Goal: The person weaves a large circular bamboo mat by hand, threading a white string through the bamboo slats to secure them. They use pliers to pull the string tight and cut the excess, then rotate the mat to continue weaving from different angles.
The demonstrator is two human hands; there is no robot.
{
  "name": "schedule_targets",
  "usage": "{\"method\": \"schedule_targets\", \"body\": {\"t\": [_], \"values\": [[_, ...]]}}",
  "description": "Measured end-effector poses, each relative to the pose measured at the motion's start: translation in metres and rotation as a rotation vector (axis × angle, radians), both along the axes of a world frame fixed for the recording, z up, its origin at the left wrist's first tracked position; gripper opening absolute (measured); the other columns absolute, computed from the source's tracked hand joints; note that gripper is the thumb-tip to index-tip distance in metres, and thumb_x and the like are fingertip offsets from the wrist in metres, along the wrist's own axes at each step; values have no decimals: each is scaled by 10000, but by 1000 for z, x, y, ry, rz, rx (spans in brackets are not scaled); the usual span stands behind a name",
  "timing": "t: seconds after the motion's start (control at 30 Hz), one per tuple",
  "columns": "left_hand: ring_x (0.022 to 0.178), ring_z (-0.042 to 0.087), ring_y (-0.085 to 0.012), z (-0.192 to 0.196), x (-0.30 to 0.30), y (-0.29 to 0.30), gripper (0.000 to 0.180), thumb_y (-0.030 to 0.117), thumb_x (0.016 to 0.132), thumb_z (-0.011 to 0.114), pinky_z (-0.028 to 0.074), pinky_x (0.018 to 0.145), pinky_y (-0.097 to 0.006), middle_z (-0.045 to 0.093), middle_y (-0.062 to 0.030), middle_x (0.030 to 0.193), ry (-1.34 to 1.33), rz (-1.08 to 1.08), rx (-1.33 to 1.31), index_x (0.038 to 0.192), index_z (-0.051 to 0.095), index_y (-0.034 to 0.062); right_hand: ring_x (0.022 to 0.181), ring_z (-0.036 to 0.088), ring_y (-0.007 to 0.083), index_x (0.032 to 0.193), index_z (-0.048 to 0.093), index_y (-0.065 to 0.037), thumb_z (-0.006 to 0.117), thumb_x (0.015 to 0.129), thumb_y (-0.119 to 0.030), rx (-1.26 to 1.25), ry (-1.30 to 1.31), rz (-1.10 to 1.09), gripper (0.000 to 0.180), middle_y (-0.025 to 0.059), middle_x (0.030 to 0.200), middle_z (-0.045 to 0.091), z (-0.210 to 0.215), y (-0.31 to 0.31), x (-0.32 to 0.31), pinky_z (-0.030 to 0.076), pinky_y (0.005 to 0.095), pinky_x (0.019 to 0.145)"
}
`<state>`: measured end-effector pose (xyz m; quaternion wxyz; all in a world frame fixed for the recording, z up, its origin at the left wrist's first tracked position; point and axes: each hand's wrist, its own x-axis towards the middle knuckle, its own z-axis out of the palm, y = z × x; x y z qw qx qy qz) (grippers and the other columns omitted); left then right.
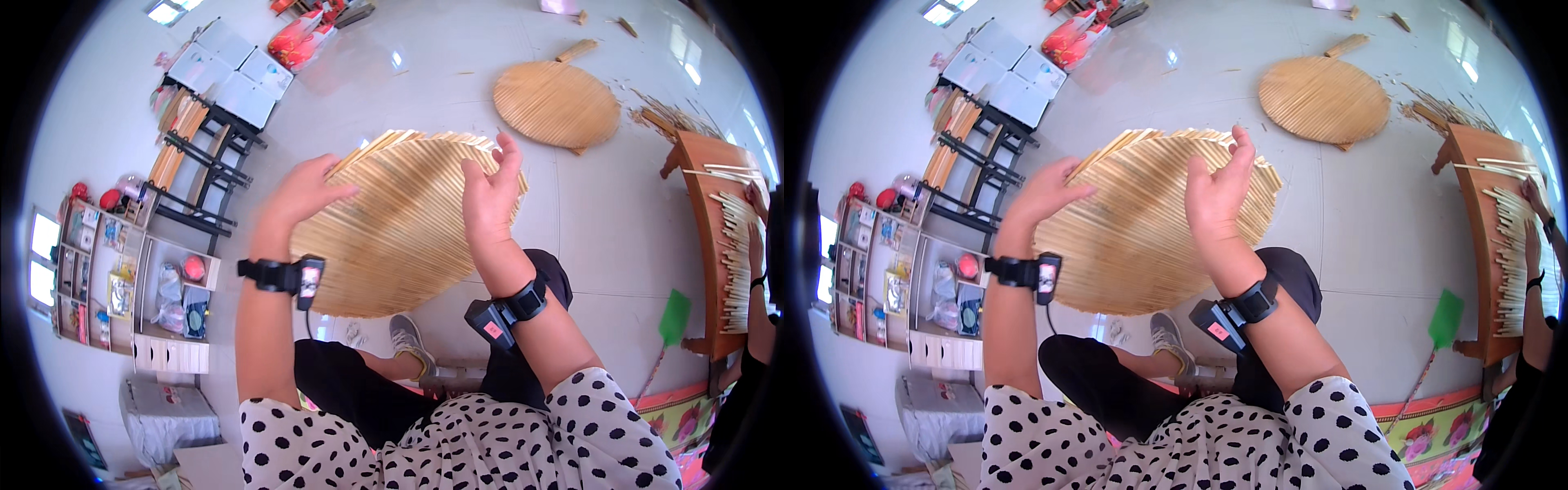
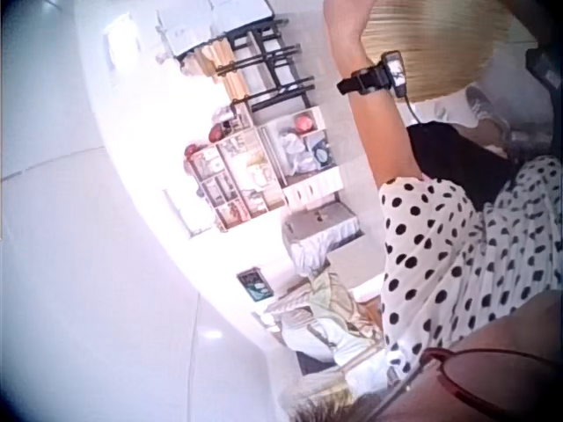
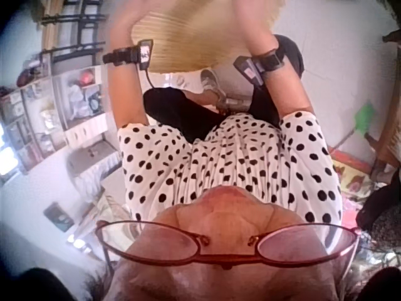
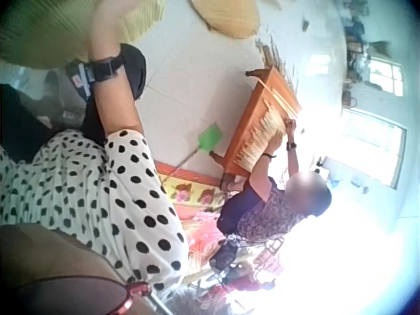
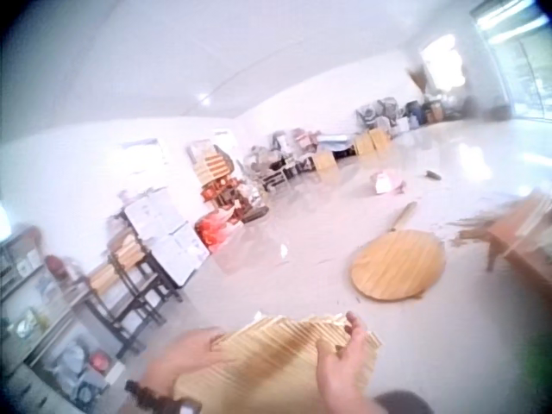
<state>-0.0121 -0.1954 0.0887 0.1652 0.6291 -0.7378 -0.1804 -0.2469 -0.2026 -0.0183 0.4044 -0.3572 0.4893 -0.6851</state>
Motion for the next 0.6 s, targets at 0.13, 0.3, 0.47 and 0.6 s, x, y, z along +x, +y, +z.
{"method": "schedule_targets", "body": {"t": [0.13, 0.3, 0.47, 0.6], "values": [[709, 569, -330, -14, -10, -14, 399, 405, 837, 666, 447, 651, -380, 606, -161, 745, -247, 98, -117, 883, 621, 12, 1213, 430, 358, 1339, 360, 57, 606, 770, -70, -14, 95, 27, 632, 215, 1295, 428, -1, 1, 7, 350, 425, 1037], [630, 508, -263, -29, 11, -18, 379, 384, 861, 654, 408, 600, -360, 570, -132, 695, -120, 90, -133, 849, 619, 7, 1226, 417, 362, 1330, 365, 63, 603, 765, -66, 0, 126, 3, 626, 219, 1295, 426, 0, -2, -1, 328, 433, 1055], [603, 423, -97, -24, 27, 15, 290, 265, 867, 675, 365, 560, -282, 497, -16, 640, 126, 164, -136, 798, 602, -7, 1259, 385, 368, 1336, 359, 61, 619, 758, -62, -3, 201, -42, 646, 230, 1297, 430, 3, -4, -5, 297, 432, 1081], [633, 401, -51, -14, 44, 42, 239, 196, 875, 674, 344, 550, -244, 490, 36, 668, 278, 229, -145, 776, 585, -2, 1327, 313, 393, 1362, 338, 45, 679, 753, -98, -178, 510, -69, 713, 228, 1352, 415, 8, 2, -6, 254, 450, 1108]]}}
